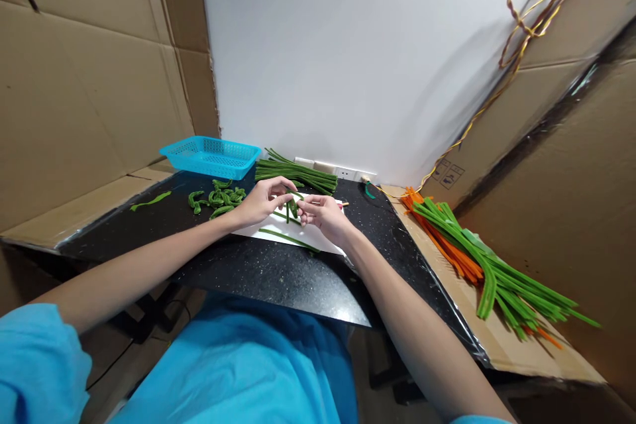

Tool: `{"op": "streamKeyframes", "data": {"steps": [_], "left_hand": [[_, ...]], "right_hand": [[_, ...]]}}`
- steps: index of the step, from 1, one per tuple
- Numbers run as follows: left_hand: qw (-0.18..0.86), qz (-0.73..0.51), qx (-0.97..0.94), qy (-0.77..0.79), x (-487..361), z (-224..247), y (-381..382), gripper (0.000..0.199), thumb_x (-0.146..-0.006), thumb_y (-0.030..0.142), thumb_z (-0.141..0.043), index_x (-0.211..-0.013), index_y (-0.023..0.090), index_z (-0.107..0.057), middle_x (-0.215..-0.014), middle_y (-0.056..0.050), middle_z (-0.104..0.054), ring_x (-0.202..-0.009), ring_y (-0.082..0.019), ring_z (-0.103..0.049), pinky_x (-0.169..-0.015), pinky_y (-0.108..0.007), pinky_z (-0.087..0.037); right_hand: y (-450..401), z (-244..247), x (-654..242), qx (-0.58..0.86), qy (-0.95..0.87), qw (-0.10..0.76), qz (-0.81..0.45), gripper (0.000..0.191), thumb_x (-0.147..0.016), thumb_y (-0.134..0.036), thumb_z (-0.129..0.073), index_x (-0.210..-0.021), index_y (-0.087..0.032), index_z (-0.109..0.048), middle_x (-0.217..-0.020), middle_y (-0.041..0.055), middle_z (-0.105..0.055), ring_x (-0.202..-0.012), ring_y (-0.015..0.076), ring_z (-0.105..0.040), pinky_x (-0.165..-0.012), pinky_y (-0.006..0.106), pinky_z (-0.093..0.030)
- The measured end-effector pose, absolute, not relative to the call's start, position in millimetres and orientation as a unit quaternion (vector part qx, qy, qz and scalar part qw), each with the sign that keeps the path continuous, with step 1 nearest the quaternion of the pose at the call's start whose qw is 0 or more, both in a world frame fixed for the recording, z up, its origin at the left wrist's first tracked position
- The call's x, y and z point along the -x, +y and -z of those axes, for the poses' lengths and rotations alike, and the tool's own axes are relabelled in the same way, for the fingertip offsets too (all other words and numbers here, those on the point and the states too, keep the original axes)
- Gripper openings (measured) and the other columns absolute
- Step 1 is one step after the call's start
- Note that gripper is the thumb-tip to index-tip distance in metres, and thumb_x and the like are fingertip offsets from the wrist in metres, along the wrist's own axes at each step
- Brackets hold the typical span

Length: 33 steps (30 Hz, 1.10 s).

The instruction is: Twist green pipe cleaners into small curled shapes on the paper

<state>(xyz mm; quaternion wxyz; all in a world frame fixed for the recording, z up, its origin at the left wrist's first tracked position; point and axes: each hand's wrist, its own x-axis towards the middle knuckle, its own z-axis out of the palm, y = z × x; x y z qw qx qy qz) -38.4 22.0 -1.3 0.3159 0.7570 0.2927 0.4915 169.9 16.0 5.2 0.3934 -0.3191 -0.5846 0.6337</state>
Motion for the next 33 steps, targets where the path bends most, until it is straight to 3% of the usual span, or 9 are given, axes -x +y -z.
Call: {"op": "streamKeyframes", "data": {"steps": [6, 12, 18, 22, 28, 33], "left_hand": [[0.318, -0.49, -0.761, 0.281, 39, 2, 22, 0.02, -0.093, 0.032, -0.069, -0.105, 0.016, -0.067, -0.077, -0.002, -0.063, -0.066, -0.013, -0.056, -0.063, -0.027, -0.048], [0.24, -0.482, -0.786, 0.304, 38, -2, 15, 0.015, -0.093, 0.028, -0.068, -0.102, 0.016, -0.069, -0.078, -0.002, -0.065, -0.069, -0.014, -0.055, -0.062, -0.025, -0.041], [0.213, -0.415, -0.843, 0.268, 40, -4, 11, 0.025, -0.096, 0.019, -0.06, -0.12, 0.019, -0.063, -0.093, -0.002, -0.067, -0.078, -0.014, -0.06, -0.071, -0.026, -0.046], [0.207, -0.411, -0.846, 0.269, 39, -2, 11, 0.026, -0.095, 0.017, -0.059, -0.121, 0.02, -0.06, -0.098, -0.003, -0.067, -0.078, -0.014, -0.061, -0.075, -0.027, -0.048], [0.208, -0.407, -0.842, 0.287, 40, 1, 13, 0.022, -0.097, 0.025, -0.06, -0.118, 0.02, -0.064, -0.107, -0.005, -0.07, -0.081, -0.015, -0.063, -0.076, -0.027, -0.049], [0.219, -0.455, -0.798, 0.327, 39, 0, 17, 0.022, -0.095, 0.03, -0.065, -0.112, 0.016, -0.067, -0.095, -0.005, -0.071, -0.076, -0.014, -0.062, -0.069, -0.025, -0.049]], "right_hand": [[13, -8, -172, 0.333, -0.588, 0.375, -0.634, 0.041, -0.067, -0.044, -0.093, -0.075, -0.015, -0.065, -0.067, -0.0014, -0.059, -0.054, 0.0079, -0.047, -0.055, 0.026, -0.042], [13, -6, -172, 0.336, -0.583, 0.356, -0.648, 0.044, -0.067, -0.047, -0.093, -0.071, -0.015, -0.063, -0.061, -0.0029, -0.055, -0.051, 0.0072, -0.042, -0.05, 0.025, -0.035], [14, -6, -171, 0.336, -0.569, 0.37, -0.653, 0.044, -0.064, -0.045, -0.094, -0.075, -0.014, -0.065, -0.06, -0.003, -0.056, -0.049, 0.0065, -0.04, -0.05, 0.024, -0.032], [15, -6, -173, 0.345, -0.583, 0.359, -0.643, 0.043, -0.067, -0.047, -0.092, -0.074, -0.014, -0.065, -0.06, -0.0023, -0.056, -0.049, 0.0066, -0.04, -0.049, 0.025, -0.032], [17, -5, -175, 0.353, -0.665, 0.366, -0.547, 0.044, -0.075, -0.056, -0.085, -0.074, -0.016, -0.067, -0.057, -0.0036, -0.053, -0.047, 0.0067, -0.041, -0.045, 0.023, -0.032], [20, -2, -171, 0.381, -0.711, 0.412, -0.424, 0.045, -0.08, -0.059, -0.078, -0.091, -0.015, -0.073, -0.069, 0.0007, -0.061, -0.05, 0.0094, -0.049, -0.042, 0.023, -0.042]]}}
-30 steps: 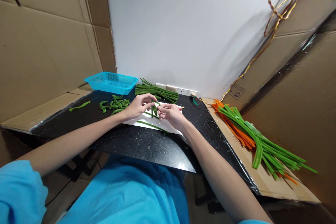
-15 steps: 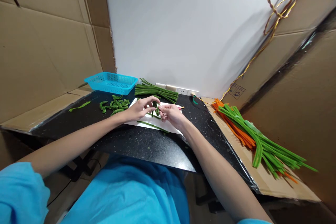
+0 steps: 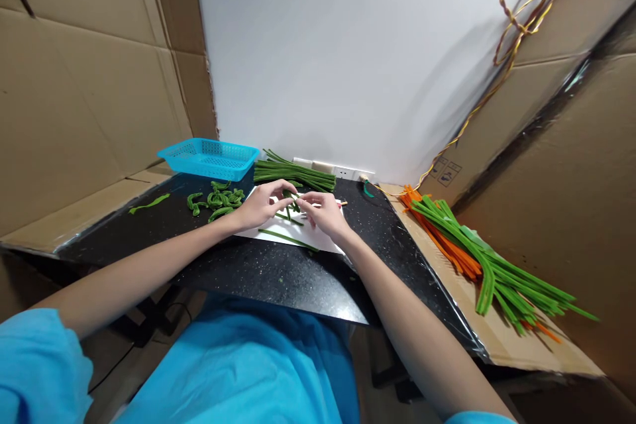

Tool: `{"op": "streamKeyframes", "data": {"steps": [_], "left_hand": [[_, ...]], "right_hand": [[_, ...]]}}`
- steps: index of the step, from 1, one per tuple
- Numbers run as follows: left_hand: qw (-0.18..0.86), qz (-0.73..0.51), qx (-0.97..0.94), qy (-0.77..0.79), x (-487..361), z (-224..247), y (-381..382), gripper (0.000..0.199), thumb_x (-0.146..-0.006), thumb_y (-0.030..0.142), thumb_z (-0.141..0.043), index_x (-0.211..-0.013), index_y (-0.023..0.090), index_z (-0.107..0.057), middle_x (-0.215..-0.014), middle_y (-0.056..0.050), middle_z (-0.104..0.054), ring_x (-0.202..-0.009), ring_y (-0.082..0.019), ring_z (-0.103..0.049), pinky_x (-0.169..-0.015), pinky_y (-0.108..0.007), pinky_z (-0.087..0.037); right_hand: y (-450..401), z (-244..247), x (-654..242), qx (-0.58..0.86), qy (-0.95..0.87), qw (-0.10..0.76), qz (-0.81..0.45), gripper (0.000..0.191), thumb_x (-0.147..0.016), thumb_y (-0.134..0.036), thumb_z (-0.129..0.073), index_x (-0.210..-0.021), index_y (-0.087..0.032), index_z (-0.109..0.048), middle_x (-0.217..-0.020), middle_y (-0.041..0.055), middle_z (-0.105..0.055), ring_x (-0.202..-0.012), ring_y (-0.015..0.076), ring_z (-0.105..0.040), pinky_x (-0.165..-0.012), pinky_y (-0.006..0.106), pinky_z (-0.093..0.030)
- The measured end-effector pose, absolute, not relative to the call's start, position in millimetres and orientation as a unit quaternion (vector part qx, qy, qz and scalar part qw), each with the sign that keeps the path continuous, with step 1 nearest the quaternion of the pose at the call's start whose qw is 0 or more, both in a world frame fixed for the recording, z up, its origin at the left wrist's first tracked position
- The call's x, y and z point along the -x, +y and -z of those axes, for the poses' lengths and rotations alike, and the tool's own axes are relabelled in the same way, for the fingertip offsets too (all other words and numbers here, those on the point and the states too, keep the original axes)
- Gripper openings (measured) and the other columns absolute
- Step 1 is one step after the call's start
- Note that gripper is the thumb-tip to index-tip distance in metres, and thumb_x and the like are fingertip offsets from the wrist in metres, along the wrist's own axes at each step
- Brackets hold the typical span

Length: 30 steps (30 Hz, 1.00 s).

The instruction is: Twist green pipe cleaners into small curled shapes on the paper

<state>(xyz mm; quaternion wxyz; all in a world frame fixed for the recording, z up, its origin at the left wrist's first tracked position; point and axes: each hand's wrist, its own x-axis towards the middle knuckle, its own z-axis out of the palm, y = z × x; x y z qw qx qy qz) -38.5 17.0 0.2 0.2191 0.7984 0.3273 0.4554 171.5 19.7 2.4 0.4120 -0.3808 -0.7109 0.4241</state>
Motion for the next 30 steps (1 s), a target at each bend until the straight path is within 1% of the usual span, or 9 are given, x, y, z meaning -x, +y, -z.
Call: {"op": "streamKeyframes", "data": {"steps": [3, 4, 7, 12, 16, 19, 25, 28, 30], "left_hand": [[0.219, -0.479, -0.774, 0.352, 39, -1, 20, 0.024, -0.093, 0.027, -0.067, -0.113, 0.014, -0.069, -0.088, -0.005, -0.07, -0.071, -0.014, -0.061, -0.064, -0.024, -0.049], [0.223, -0.48, -0.769, 0.358, 40, -1, 21, 0.025, -0.092, 0.027, -0.067, -0.114, 0.014, -0.07, -0.085, -0.004, -0.07, -0.069, -0.014, -0.061, -0.061, -0.023, -0.049], [0.252, -0.47, -0.763, 0.365, 40, 0, 20, 0.028, -0.093, 0.029, -0.066, -0.116, 0.014, -0.072, -0.078, -0.004, -0.069, -0.063, -0.014, -0.063, -0.051, -0.021, -0.048], [0.266, -0.479, -0.755, 0.359, 35, 5, 15, 0.027, -0.093, 0.033, -0.067, -0.113, 0.015, -0.073, -0.078, -0.005, -0.071, -0.063, -0.016, -0.068, -0.043, -0.019, -0.048], [0.273, -0.489, -0.748, 0.357, 33, 6, 17, 0.022, -0.09, 0.03, -0.069, -0.105, 0.014, -0.074, -0.079, -0.006, -0.073, -0.062, -0.016, -0.07, -0.043, -0.019, -0.051], [0.309, -0.502, -0.729, 0.347, 34, 5, 19, 0.019, -0.089, 0.028, -0.071, -0.1, 0.013, -0.074, -0.078, -0.006, -0.073, -0.063, -0.017, -0.072, -0.044, -0.021, -0.054], [0.348, -0.522, -0.699, 0.343, 34, 4, 19, 0.02, -0.086, 0.029, -0.075, -0.096, 0.012, -0.075, -0.08, -0.008, -0.076, -0.062, -0.019, -0.074, -0.053, -0.028, -0.063], [0.355, -0.525, -0.694, 0.341, 32, 4, 18, 0.021, -0.086, 0.03, -0.076, -0.095, 0.011, -0.076, -0.08, -0.009, -0.076, -0.063, -0.019, -0.074, -0.054, -0.029, -0.063], [0.364, -0.529, -0.688, 0.338, 31, 4, 18, 0.022, -0.086, 0.03, -0.076, -0.095, 0.011, -0.076, -0.08, -0.009, -0.077, -0.063, -0.019, -0.074, -0.055, -0.029, -0.063]], "right_hand": [[19, -2, -169, 0.366, -0.733, 0.433, -0.376, 0.049, -0.08, -0.055, -0.079, -0.11, -0.016, -0.072, -0.092, 0.0074, -0.071, -0.064, 0.016, -0.064, -0.045, 0.026, -0.052], [19, -2, -168, 0.357, -0.741, 0.436, -0.365, 0.05, -0.08, -0.053, -0.079, -0.114, -0.017, -0.071, -0.096, 0.0085, -0.072, -0.069, 0.0182, -0.067, -0.048, 0.027, -0.055], [16, -3, -166, 0.347, -0.76, 0.44, -0.331, 0.045, -0.084, -0.048, -0.076, -0.115, -0.016, -0.072, -0.094, 0.0096, -0.074, -0.078, 0.0215, -0.071, -0.055, 0.029, -0.059], [15, -2, -167, 0.356, -0.783, 0.426, -0.279, 0.036, -0.087, -0.042, -0.073, -0.112, -0.016, -0.074, -0.088, 0.0093, -0.076, -0.078, 0.0221, -0.072, -0.061, 0.03, -0.058], [16, 0, -166, 0.356, -0.794, 0.423, -0.255, 0.028, -0.085, -0.034, -0.073, -0.106, -0.017, -0.074, -0.087, 0.0079, -0.076, -0.078, 0.0213, -0.072, -0.063, 0.029, -0.057], [14, 0, -165, 0.35, -0.802, 0.424, -0.236, 0.023, -0.085, -0.029, -0.07, -0.105, -0.017, -0.073, -0.09, 0.0071, -0.076, -0.08, 0.0203, -0.072, -0.064, 0.028, -0.056], [13, 3, -163, 0.352, -0.809, 0.419, -0.215, 0.031, -0.088, -0.035, -0.071, -0.114, -0.019, -0.071, -0.092, 0.0067, -0.076, -0.082, 0.0202, -0.071, -0.066, 0.028, -0.055], [15, 7, -163, 0.354, -0.814, 0.417, -0.195, 0.027, -0.09, -0.027, -0.065, -0.115, -0.019, -0.071, -0.09, 0.0058, -0.075, -0.08, 0.0192, -0.07, -0.066, 0.027, -0.054], [15, 8, -162, 0.36, -0.82, 0.41, -0.175, 0.03, -0.088, -0.019, -0.06, -0.116, -0.019, -0.071, -0.089, 0.005, -0.075, -0.078, 0.0187, -0.069, -0.067, 0.028, -0.053]]}}
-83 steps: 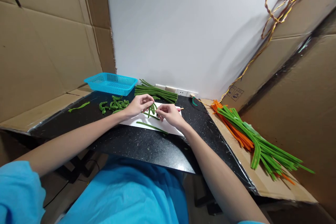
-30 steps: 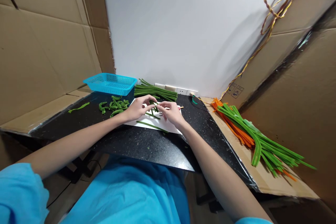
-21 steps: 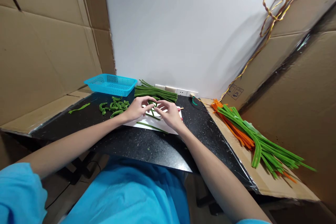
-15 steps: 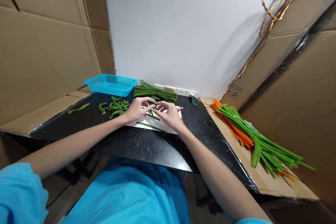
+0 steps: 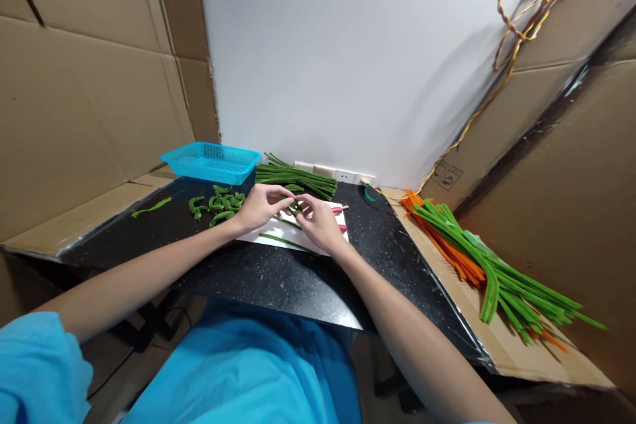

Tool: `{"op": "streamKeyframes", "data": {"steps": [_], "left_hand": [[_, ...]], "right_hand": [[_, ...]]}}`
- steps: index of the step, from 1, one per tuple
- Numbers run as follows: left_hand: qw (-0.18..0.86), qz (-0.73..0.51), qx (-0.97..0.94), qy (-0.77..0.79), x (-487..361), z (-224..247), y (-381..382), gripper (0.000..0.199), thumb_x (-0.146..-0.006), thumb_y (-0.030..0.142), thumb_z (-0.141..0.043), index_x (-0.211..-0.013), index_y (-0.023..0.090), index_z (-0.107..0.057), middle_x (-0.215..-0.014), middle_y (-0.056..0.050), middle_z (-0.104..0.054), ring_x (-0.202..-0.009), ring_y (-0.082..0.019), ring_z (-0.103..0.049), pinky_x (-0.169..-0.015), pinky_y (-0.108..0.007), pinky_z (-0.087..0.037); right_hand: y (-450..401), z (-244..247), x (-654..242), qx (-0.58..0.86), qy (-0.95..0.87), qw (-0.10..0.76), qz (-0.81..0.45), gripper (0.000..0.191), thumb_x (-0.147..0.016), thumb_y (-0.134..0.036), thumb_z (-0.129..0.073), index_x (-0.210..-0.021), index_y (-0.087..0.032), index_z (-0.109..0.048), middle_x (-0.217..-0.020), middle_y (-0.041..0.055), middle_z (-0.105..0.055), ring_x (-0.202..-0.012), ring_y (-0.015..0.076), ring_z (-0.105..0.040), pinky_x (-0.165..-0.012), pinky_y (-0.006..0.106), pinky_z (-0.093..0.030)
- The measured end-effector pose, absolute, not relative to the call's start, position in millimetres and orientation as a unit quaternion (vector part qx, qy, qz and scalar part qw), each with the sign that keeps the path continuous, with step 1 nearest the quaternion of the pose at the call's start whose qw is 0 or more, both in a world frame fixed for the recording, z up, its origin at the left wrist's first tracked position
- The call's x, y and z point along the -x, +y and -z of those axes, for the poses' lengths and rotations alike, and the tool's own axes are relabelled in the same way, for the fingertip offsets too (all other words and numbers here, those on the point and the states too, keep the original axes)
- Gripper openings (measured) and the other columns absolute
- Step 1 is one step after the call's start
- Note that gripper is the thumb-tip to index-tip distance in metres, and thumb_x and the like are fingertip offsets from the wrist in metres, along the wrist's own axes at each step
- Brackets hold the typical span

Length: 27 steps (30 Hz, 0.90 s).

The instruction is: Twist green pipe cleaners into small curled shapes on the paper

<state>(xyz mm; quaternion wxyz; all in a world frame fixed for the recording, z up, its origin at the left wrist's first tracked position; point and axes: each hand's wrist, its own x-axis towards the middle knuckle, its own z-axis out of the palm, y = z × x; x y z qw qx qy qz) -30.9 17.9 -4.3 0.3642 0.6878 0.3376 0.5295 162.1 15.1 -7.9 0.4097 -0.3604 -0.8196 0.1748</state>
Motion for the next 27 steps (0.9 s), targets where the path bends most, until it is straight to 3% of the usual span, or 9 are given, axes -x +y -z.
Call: {"op": "streamKeyframes", "data": {"steps": [4, 12, 18, 24, 27], "left_hand": [[0.397, -0.543, -0.655, 0.345, 31, 1, 18, 0.023, -0.084, 0.03, -0.079, -0.094, 0.009, -0.076, -0.078, -0.01, -0.077, -0.065, -0.02, -0.075, -0.055, -0.029, -0.062], [0.426, -0.525, -0.641, 0.365, 36, -8, 14, 0.028, -0.077, 0.025, -0.084, -0.098, 0.009, -0.075, -0.079, -0.009, -0.076, -0.072, -0.02, -0.075, -0.057, -0.027, -0.061], [0.364, -0.478, -0.716, 0.355, 31, -1, 15, 0.031, -0.085, 0.025, -0.075, -0.113, 0.01, -0.076, -0.072, -0.004, -0.071, -0.066, -0.016, -0.068, -0.05, -0.022, -0.055], [0.445, -0.447, -0.705, 0.325, 31, 5, 17, 0.038, -0.09, 0.033, -0.072, -0.119, 0.009, -0.073, -0.096, -0.012, -0.075, -0.069, -0.019, -0.073, -0.048, -0.025, -0.057], [0.431, -0.435, -0.718, 0.332, 31, 7, 19, 0.035, -0.095, 0.032, -0.066, -0.121, 0.01, -0.071, -0.079, -0.006, -0.07, -0.058, -0.015, -0.067, -0.045, -0.024, -0.054]], "right_hand": [[15, 7, -161, 0.375, -0.815, 0.414, -0.155, 0.032, -0.086, -0.017, -0.058, -0.115, -0.019, -0.073, -0.088, 0.0051, -0.076, -0.077, 0.0196, -0.069, -0.07, 0.031, -0.056], [19, -2, -168, 0.359, -0.737, 0.477, -0.317, 0.027, -0.088, -0.038, -0.068, -0.102, -0.016, -0.072, -0.081, 0.0073, -0.075, -0.069, 0.0203, -0.07, -0.057, 0.033, -0.062], [17, -4, -168, 0.366, -0.743, 0.484, -0.28, 0.023, -0.09, -0.037, -0.067, -0.105, -0.019, -0.066, -0.087, 0.0084, -0.078, -0.075, 0.0229, -0.074, -0.059, 0.033, -0.06], [15, -4, -169, 0.37, -0.772, 0.47, -0.216, 0.014, -0.091, -0.034, -0.067, -0.095, -0.023, -0.06, -0.086, 0.0063, -0.079, -0.082, 0.0245, -0.075, -0.068, 0.033, -0.056], [15, -5, -169, 0.375, -0.768, 0.47, -0.22, 0.014, -0.09, -0.033, -0.067, -0.096, -0.023, -0.06, -0.088, 0.0068, -0.079, -0.083, 0.0252, -0.076, -0.069, 0.034, -0.056]]}}
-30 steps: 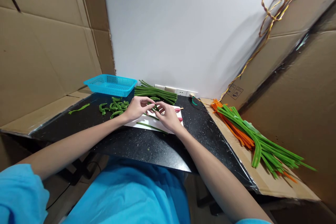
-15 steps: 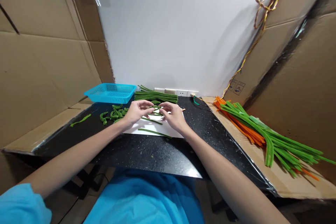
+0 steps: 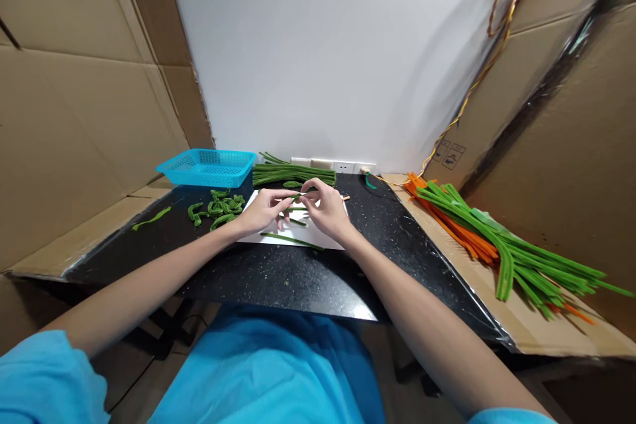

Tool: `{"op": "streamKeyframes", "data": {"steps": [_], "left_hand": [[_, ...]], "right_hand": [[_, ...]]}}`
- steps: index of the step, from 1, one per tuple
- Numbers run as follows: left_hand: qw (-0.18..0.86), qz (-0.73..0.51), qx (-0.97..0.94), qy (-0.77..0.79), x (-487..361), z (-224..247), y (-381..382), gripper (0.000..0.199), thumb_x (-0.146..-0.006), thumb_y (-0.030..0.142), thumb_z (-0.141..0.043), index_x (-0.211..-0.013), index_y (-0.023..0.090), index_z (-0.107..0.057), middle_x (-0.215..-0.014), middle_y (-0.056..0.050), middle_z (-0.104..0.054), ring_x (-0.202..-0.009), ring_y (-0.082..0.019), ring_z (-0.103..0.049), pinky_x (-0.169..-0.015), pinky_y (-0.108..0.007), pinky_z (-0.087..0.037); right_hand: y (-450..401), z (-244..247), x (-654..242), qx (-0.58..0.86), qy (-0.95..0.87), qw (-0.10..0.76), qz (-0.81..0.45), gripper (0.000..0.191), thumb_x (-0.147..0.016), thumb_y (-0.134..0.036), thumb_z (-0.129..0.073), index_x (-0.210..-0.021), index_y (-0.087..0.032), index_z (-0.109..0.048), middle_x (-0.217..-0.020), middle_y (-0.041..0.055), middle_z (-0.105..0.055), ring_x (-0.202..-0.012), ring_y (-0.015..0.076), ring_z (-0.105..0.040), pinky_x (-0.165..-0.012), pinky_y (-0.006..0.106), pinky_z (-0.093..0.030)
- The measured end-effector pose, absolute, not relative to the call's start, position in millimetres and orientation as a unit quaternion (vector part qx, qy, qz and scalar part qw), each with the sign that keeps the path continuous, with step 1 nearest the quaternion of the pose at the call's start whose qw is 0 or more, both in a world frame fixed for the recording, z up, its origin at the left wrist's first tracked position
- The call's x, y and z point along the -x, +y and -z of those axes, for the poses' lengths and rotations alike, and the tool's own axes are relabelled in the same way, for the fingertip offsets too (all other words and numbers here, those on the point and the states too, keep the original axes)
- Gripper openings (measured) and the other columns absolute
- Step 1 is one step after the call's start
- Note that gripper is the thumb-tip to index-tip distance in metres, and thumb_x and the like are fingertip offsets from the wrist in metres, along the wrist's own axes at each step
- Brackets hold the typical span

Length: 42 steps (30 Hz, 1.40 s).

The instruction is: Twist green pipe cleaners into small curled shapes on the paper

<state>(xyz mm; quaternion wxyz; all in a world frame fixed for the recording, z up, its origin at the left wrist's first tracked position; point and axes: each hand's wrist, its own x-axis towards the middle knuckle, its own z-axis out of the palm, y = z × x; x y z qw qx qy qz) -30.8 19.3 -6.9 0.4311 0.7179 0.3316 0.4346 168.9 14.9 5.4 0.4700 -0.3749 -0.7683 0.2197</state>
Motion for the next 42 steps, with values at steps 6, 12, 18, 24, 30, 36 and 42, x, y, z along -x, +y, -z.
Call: {"op": "streamKeyframes", "data": {"steps": [6, 12, 18, 24, 30, 36, 42], "left_hand": [[0.423, -0.401, -0.726, 0.365, 31, 9, 20, 0.03, -0.102, 0.027, -0.052, -0.127, 0.015, -0.062, -0.061, 0.003, -0.057, -0.042, -0.011, -0.055, -0.041, -0.021, -0.046], [0.401, -0.406, -0.732, 0.372, 33, 7, 15, 0.025, -0.103, 0.03, -0.049, -0.121, 0.016, -0.059, -0.061, 0.004, -0.053, -0.04, -0.009, -0.05, -0.038, -0.02, -0.04], [0.404, -0.42, -0.726, 0.365, 31, 7, 15, 0.023, -0.101, 0.033, -0.054, -0.117, 0.017, -0.059, -0.064, 0.004, -0.053, -0.043, -0.009, -0.049, -0.039, -0.02, -0.041], [0.459, -0.426, -0.705, 0.333, 33, 8, 21, 0.027, -0.099, 0.04, -0.061, -0.112, 0.016, -0.058, -0.068, 0.002, -0.059, -0.051, -0.012, -0.06, -0.042, -0.02, -0.047], [0.511, -0.436, -0.664, 0.33, 34, 7, 24, 0.042, -0.095, 0.056, -0.065, -0.098, 0.015, -0.056, -0.077, -0.003, -0.063, -0.063, -0.017, -0.07, -0.043, -0.022, -0.052], [0.518, -0.436, -0.663, 0.32, 30, 7, 22, 0.04, -0.093, 0.051, -0.07, -0.097, 0.013, -0.06, -0.083, -0.005, -0.068, -0.06, -0.017, -0.072, -0.041, -0.022, -0.052], [0.496, -0.431, -0.674, 0.337, 29, 3, 19, 0.03, -0.094, 0.039, -0.072, -0.093, 0.011, -0.061, -0.075, -0.008, -0.073, -0.052, -0.014, -0.069, -0.043, -0.02, -0.048]], "right_hand": [[15, -7, -167, 0.363, -0.757, 0.461, -0.288, 0.021, -0.087, -0.038, -0.069, -0.099, -0.021, -0.064, -0.088, 0.0089, -0.079, -0.084, 0.0273, -0.077, -0.06, 0.032, -0.057], [17, -7, -168, 0.364, -0.735, 0.472, -0.324, 0.025, -0.085, -0.039, -0.072, -0.098, -0.019, -0.068, -0.084, 0.0099, -0.079, -0.07, 0.0232, -0.074, -0.054, 0.031, -0.055], [15, -10, -170, 0.369, -0.717, 0.489, -0.334, 0.025, -0.082, -0.037, -0.073, -0.097, -0.018, -0.069, -0.082, 0.0094, -0.079, -0.064, 0.0196, -0.071, -0.055, 0.031, -0.057], [14, -14, -172, 0.368, -0.719, 0.495, -0.32, 0.023, -0.082, -0.037, -0.073, -0.093, -0.017, -0.071, -0.084, 0.0106, -0.079, -0.072, 0.0235, -0.074, -0.058, 0.032, -0.06], [15, -13, -175, 0.36, -0.731, 0.494, -0.303, 0.022, -0.084, -0.036, -0.071, -0.096, -0.018, -0.072, -0.09, 0.0108, -0.079, -0.083, 0.0272, -0.077, -0.064, 0.035, -0.062], [19, -7, -173, 0.342, -0.751, 0.485, -0.288, 0.021, -0.086, -0.035, -0.071, -0.096, -0.017, -0.073, -0.091, 0.0105, -0.079, -0.087, 0.0275, -0.078, -0.071, 0.036, -0.063], [19, -8, -175, 0.354, -0.749, 0.487, -0.276, 0.018, -0.084, -0.034, -0.072, -0.09, -0.017, -0.076, -0.088, 0.011, -0.08, -0.084, 0.0279, -0.078, -0.071, 0.038, -0.063]]}}
